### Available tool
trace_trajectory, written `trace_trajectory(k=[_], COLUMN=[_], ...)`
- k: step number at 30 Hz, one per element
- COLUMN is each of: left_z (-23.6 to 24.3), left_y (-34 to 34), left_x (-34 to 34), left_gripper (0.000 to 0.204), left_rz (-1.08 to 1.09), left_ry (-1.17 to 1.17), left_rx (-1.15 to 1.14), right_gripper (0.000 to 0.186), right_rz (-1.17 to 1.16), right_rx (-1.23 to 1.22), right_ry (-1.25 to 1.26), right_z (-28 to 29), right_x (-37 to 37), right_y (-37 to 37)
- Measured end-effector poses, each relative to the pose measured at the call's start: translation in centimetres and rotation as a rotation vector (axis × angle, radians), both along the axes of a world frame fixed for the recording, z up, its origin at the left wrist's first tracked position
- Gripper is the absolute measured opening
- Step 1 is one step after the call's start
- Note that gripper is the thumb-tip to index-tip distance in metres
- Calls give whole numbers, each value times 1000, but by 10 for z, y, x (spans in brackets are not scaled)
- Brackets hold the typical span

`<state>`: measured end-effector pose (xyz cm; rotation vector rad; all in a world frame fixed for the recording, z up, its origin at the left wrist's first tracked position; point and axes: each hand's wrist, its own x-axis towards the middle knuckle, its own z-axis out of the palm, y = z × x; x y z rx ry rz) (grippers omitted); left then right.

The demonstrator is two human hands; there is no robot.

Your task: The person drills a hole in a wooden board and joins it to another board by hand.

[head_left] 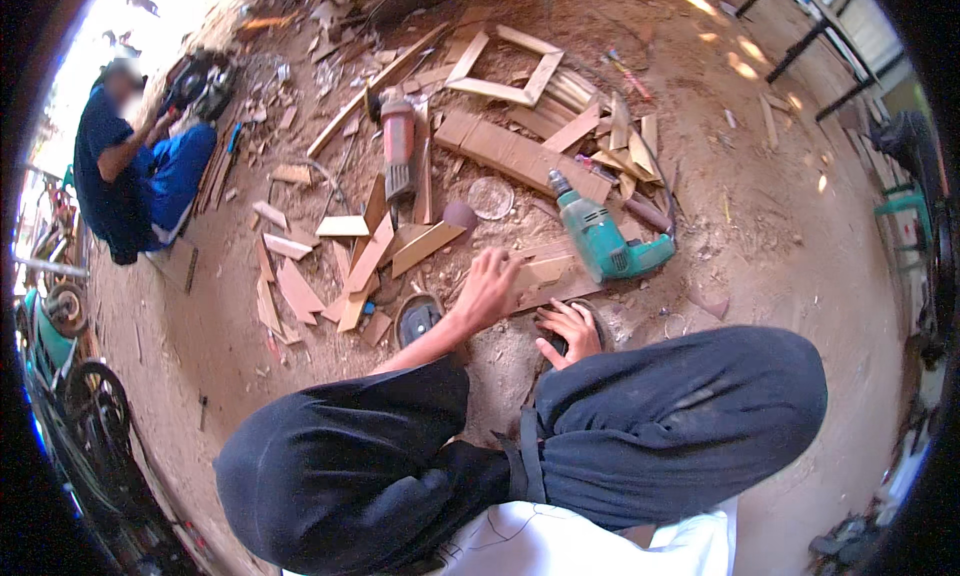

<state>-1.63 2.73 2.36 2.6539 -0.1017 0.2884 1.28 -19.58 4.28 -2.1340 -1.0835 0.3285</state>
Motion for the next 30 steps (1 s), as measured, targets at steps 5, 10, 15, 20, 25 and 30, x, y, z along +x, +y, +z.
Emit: trace_trajectory(k=[5,10,15,20,25,30], left_z=[-39,-36,-32,-30,-28,-33], left_y=[-8,2,5,7,7,1], left_x=[-32,-35,-31,-29,-33,-28], left_gripper=[54,38,45,56,52,54], left_rz=[153,161,136,263,241,249], left_ry=[-11,-48,-131,-37,-192,-203], left_rx=[48,-70,-140,-125,-23,-34], right_gripper=[35,37,58,60,57,53], right_rz=[-6,-43,32,100,60,110], right_rx=[32,57,-134,-255,-142,-246], right_ry=[20,-120,-326,-361,-452,-455], right_z=[0,6,3,-10,0,-3], right_x=[-5,9,43,55,59,63], right_y=[10,24,52,67,68,59])
